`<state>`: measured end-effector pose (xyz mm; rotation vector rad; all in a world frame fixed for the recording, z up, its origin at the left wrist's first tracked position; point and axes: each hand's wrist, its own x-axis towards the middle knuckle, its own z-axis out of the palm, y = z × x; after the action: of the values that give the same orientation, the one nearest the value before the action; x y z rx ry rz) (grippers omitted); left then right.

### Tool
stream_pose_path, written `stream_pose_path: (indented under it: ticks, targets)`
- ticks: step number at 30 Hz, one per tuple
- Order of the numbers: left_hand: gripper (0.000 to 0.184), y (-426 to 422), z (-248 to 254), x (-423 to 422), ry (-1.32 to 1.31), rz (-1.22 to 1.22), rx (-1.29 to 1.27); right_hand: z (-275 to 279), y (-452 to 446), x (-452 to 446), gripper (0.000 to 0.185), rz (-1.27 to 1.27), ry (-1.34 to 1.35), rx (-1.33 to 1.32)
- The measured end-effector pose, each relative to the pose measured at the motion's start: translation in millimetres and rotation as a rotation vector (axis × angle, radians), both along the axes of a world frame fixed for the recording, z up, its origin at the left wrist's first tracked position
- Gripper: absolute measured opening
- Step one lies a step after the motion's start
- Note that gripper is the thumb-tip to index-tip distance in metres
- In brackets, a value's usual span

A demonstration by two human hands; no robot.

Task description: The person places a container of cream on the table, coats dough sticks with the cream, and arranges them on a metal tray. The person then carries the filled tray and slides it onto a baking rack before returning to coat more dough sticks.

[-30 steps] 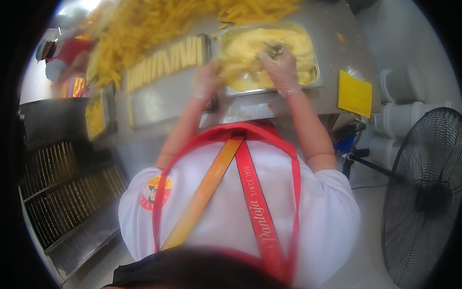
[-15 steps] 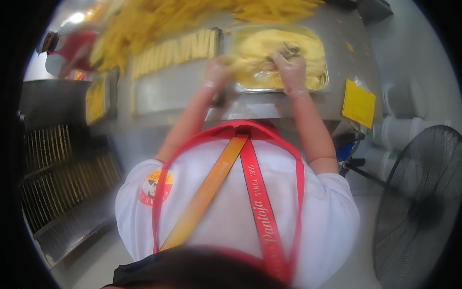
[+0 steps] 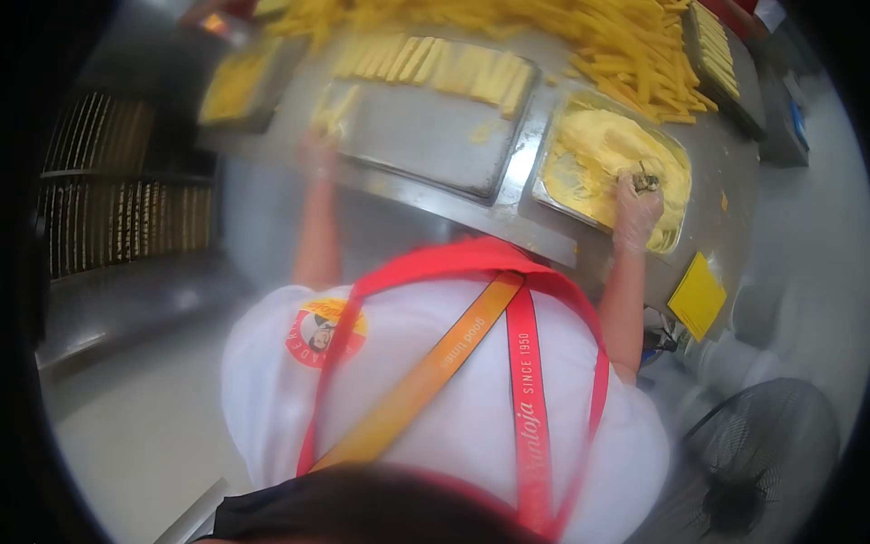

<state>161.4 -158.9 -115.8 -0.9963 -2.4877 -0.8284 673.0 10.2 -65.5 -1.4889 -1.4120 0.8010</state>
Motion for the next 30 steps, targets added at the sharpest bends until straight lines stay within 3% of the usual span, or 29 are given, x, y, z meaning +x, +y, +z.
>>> stream_pose_path:
  ticks: [7,11,14,16,17,18,19,20,23,24,25,26,29,30]
  targets:
    - [0.023,-19,-44,-43,-0.091,0.129,-0.101,17,-5,-15,0.017,0.016,-0.052,0.028]
    - [0.028,-21,-84,-71,-0.033,0.060,-0.164,25,-15,-12,0.016,0.064,-0.130,0.063]
    - [0.036,-26,-79,-62,0.153,0.070,-0.143,-3,-24,-4,0.017,0.240,-0.173,0.162]
    - [0.041,-13,-48,-29,0.145,0.036,-0.027,7,-41,-18,0.016,0.424,-0.179,0.164]
    - [0.043,-2,-23,-9,0.140,0.018,0.029,11,-40,-19,0.017,0.420,-0.007,0.001]
    - [0.043,16,1,15,0.338,-0.044,0.052,13,-33,-20,0.017,0.414,0.170,-0.160]
    - [0.043,38,10,32,0.316,-0.141,0.066,15,-25,-19,0.017,0.407,0.352,-0.318]
    - [0.043,64,16,47,0.295,-0.233,0.084,17,-10,-17,0.016,0.240,0.291,-0.296]
    - [0.043,137,33,103,0.138,-0.596,0.103,20,15,-6,0.017,0.117,-0.317,0.056]
    - [0.044,163,45,124,0.076,-0.771,0.138,-4,18,-11,0.018,0.159,-0.338,0.338]
    - [0.046,187,56,145,0.012,-0.946,0.172,5,5,-24,0.018,0.289,-0.392,0.393]
    - [0.046,209,63,165,-0.086,-0.962,0.035,20,-12,-38,0.019,0.420,-0.447,0.445]
    - [0.043,276,53,207,-0.178,-0.983,-0.185,43,-26,-44,0.019,0.594,0.149,-0.315]
    - [0.042,296,46,217,-0.171,-0.988,-0.226,32,-14,-36,0.019,0.490,0.124,-0.266]
